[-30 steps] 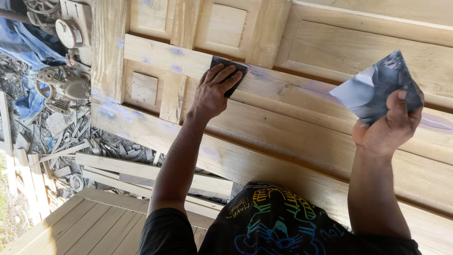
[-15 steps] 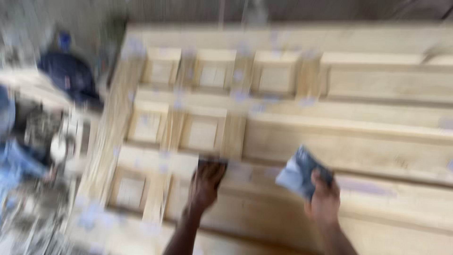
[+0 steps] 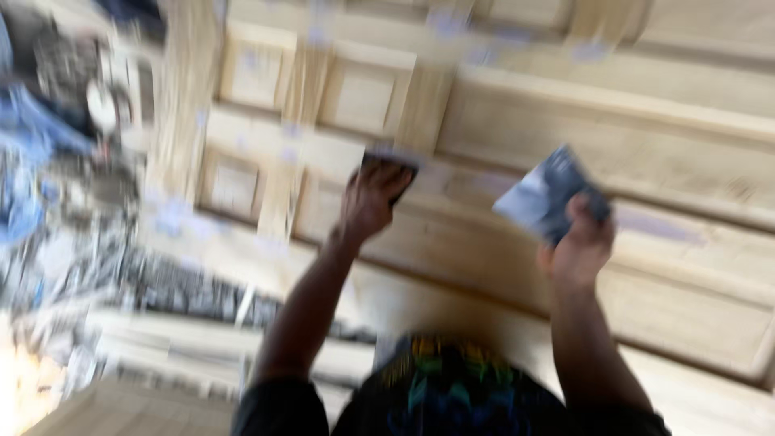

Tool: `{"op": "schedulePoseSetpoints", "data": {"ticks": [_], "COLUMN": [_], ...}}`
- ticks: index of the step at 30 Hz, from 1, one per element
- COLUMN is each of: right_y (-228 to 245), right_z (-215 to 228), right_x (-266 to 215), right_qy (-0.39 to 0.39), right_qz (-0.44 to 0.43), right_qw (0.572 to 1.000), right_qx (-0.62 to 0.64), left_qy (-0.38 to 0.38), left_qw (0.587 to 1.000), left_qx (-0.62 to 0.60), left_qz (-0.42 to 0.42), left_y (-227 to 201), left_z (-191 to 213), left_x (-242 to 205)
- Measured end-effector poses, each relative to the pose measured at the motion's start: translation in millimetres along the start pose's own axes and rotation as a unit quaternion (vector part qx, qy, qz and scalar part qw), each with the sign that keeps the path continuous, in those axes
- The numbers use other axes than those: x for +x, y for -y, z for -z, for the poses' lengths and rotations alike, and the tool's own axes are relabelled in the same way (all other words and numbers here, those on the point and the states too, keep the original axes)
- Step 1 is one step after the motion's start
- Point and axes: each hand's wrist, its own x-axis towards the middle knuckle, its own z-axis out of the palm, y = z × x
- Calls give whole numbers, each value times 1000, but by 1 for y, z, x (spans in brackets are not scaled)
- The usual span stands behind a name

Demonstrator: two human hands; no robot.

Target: The person applies a grey filler to the joints and grooves of a wooden door using a putty knife, then smooths and sands the surface with a sanding block. The person works on multiple sections of the door, repeatedly applying filler and sanding.

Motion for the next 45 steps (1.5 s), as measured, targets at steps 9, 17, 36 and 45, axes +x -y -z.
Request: {"op": "schedulePoseSetpoints", "data": {"ticks": [9, 17, 36, 45], "right_y": [6, 7, 12, 7], "right_z": [-6, -7, 2, 7], "right_x": [-16, -12, -14, -15], "right_qy": [136, 117, 133, 137], "right_qz": [22, 28, -5, -31], "right_qw": [983, 989, 984, 984], "right_qx": [118, 81, 114, 105], "left_qy": [11, 35, 415, 376], "left_qw": [998, 998, 889, 878], "left_qx": [-42, 13, 130, 191], "left_qz": [36, 59, 146, 228], "left_y": [47, 40, 42, 94], "left_z": [13, 2, 49, 78], "left_x": [-4, -15, 138, 111]}}
